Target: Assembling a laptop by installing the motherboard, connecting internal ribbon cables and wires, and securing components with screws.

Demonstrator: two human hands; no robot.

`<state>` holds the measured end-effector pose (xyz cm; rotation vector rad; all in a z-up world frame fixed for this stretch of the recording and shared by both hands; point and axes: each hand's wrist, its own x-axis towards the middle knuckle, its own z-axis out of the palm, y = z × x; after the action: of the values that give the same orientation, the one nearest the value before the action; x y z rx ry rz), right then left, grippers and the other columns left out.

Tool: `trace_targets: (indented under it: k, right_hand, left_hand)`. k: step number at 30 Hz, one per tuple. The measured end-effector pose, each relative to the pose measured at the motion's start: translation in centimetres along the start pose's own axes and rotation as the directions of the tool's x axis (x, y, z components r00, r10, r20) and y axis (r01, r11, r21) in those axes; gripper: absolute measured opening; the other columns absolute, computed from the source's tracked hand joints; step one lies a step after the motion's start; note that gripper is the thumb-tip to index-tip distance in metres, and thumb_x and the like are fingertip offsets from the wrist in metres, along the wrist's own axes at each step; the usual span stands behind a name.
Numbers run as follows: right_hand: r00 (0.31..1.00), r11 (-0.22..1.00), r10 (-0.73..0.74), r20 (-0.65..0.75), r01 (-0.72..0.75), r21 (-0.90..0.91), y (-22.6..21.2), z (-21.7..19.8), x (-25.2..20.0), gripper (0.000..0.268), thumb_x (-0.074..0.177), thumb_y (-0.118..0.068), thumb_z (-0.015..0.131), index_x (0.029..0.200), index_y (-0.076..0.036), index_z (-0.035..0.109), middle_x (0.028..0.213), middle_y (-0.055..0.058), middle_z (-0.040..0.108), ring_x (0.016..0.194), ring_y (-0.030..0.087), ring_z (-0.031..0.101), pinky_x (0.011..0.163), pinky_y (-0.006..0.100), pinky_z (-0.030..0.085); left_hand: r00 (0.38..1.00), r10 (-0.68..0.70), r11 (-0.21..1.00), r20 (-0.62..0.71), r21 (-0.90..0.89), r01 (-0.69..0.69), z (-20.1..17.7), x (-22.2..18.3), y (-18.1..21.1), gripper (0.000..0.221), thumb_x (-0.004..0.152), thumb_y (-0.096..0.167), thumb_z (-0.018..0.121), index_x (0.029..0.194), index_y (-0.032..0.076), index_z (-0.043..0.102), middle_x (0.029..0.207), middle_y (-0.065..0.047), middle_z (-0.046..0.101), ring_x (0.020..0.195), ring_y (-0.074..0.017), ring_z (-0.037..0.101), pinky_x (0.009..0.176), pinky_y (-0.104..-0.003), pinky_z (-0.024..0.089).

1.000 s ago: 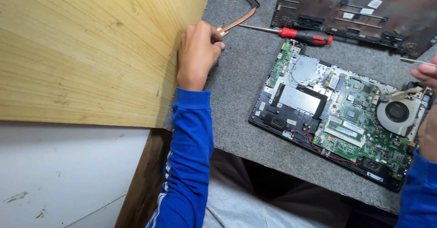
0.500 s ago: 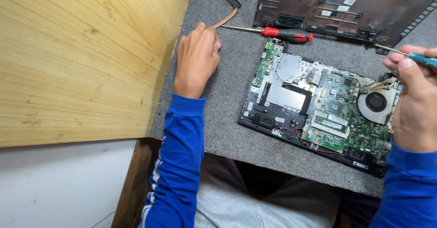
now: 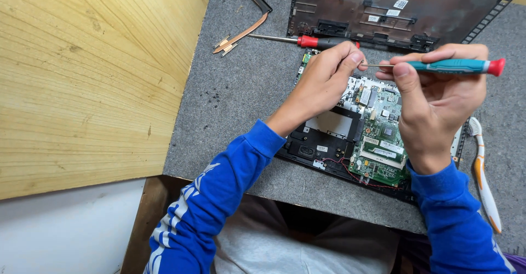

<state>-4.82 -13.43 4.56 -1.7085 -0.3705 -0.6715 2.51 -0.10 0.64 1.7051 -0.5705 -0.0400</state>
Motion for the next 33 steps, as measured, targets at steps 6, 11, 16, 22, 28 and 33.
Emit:
trace_targets:
  k: [6,11,16,22,28,33]
  right_hand:
    - [0.996,0.995,-0.070,-0.053,0.066,-0.069,0.6,0.1,-0.6,0.028,0.101,0.013,0.057,0.107,0.002,0.031,0.096,0.027,0.049,0.088,0.037,0.065,0.077,0.041,0.061]
    - [0.991,0.987,-0.128,-0.037,0.123,-0.102,0.8,0.2,-0.6,0.025,0.101,0.013,0.057,0.106,0.004,0.034,0.095,0.028,0.051,0.088,0.039,0.065,0.077,0.041,0.060]
    - [0.988,0.981,-0.151,-0.034,0.146,-0.129,1.2,0.0,-0.7,0.025,0.100,0.015,0.058,0.104,0.006,0.034,0.101,0.023,0.041,0.089,0.040,0.065,0.074,0.043,0.062]
    - [0.993,0.991,-0.114,-0.004,0.113,-0.076,1.5,-0.2,-1.1,0.027,0.100,0.016,0.056,0.106,0.004,0.033,0.099,0.025,0.045,0.095,0.039,0.063,0.081,0.042,0.061]
    - [0.991,0.988,-0.131,0.002,0.130,-0.084,1.7,-0.2,-1.2,0.026,0.098,0.016,0.057,0.105,0.005,0.034,0.100,0.024,0.044,0.094,0.039,0.063,0.082,0.042,0.060]
    - [0.991,0.986,-0.130,-0.015,0.128,-0.103,1.8,-0.1,-1.2,0.026,0.099,0.014,0.057,0.105,0.003,0.034,0.101,0.021,0.041,0.093,0.038,0.064,0.081,0.042,0.060]
  left_hand:
    - [0.999,-0.004,0.999,0.052,-0.043,0.006,0.5,-0.1,-0.2,0.029,0.094,0.031,0.036,0.085,0.012,0.056,0.086,-0.002,0.069,0.087,-0.0145,0.066,0.076,-0.029,0.049]
    - [0.997,0.051,0.999,0.057,-0.017,-0.050,-0.1,-0.2,0.3,0.028,0.094,0.030,0.037,0.083,0.013,0.055,0.083,0.001,0.065,0.078,-0.0106,0.059,0.070,-0.027,0.044]
    - [0.994,0.091,0.995,0.062,0.024,-0.092,-0.2,-0.1,0.4,0.024,0.094,0.027,0.038,0.080,0.013,0.053,0.080,0.000,0.065,0.076,-0.0122,0.061,0.067,-0.028,0.043]
    - [0.996,0.071,0.995,0.060,0.060,-0.075,-0.3,-0.1,0.8,0.023,0.092,0.027,0.038,0.077,0.014,0.049,0.079,0.000,0.065,0.075,-0.0129,0.061,0.066,-0.028,0.043]
    - [0.997,0.041,0.999,0.062,0.015,-0.042,-0.7,-0.1,1.0,0.025,0.092,0.029,0.038,0.079,0.014,0.052,0.080,0.000,0.068,0.079,-0.0116,0.063,0.067,-0.028,0.044]
    - [0.994,0.077,0.997,0.073,0.014,-0.078,-0.8,0.0,0.9,0.023,0.092,0.026,0.039,0.074,0.013,0.047,0.078,0.000,0.064,0.078,-0.0126,0.063,0.067,-0.028,0.044]
